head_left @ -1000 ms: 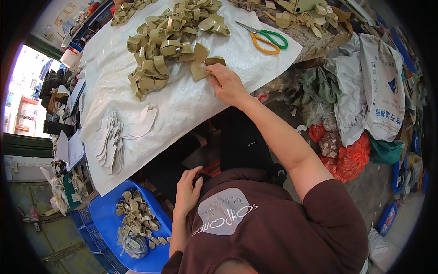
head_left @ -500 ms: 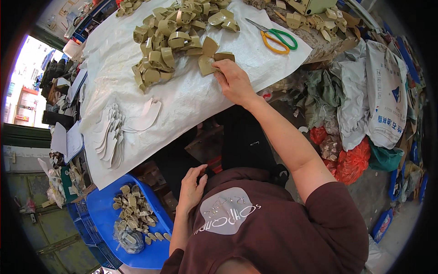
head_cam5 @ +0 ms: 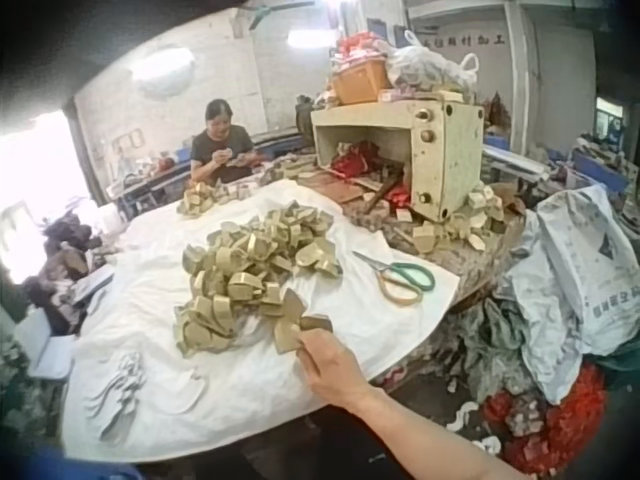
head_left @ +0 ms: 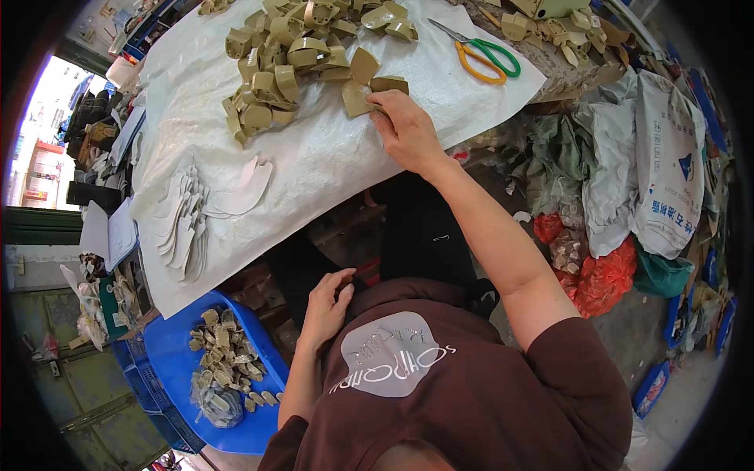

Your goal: The person repeatedly picks up beige plastic shoe components and white insole inserts from a table. They insert the white insole into the plastic part by hand, pressing it into place, and then set the assembled unit aside. The process is repeated for multiple units throughout the clip.

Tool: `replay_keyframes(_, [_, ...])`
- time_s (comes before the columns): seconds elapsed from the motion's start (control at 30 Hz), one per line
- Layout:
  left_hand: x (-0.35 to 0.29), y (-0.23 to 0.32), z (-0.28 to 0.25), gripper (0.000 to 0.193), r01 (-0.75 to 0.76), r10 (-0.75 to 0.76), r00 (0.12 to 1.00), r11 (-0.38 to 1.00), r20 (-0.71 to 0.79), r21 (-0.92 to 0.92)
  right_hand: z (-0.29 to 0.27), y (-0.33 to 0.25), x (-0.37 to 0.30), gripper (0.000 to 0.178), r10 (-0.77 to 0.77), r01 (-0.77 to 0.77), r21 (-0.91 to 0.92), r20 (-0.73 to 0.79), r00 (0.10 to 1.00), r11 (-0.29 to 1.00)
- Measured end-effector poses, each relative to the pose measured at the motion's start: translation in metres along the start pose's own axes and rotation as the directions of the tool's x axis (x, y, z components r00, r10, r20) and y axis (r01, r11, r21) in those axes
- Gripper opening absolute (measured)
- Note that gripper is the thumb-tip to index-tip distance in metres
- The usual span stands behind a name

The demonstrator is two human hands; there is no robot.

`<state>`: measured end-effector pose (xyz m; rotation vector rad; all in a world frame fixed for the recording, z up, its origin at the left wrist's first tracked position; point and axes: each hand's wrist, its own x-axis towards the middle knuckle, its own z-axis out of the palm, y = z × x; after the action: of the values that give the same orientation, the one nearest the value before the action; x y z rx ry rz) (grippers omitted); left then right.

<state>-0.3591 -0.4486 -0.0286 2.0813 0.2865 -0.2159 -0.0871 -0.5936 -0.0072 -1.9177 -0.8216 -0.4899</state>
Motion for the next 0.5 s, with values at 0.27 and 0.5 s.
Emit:
replay_keyframes(0.27, [0.002,0.007,0.005,0.03,0.008,-0.008,1.0,1.0,0.029,0.014,0.001,0.0,-0.001,0.023,0.001,-0.001,0.014,-0.006,1.0,1.0])
replay_keyframes(0.5, [-0.003,0.0,0.009,0.029,-0.001,0.001,1.0,1.0,0.006,0.015,0.003,0.0,-0.001,0.023,-0.023,0.023,0.005,-0.024,0.999,1.0])
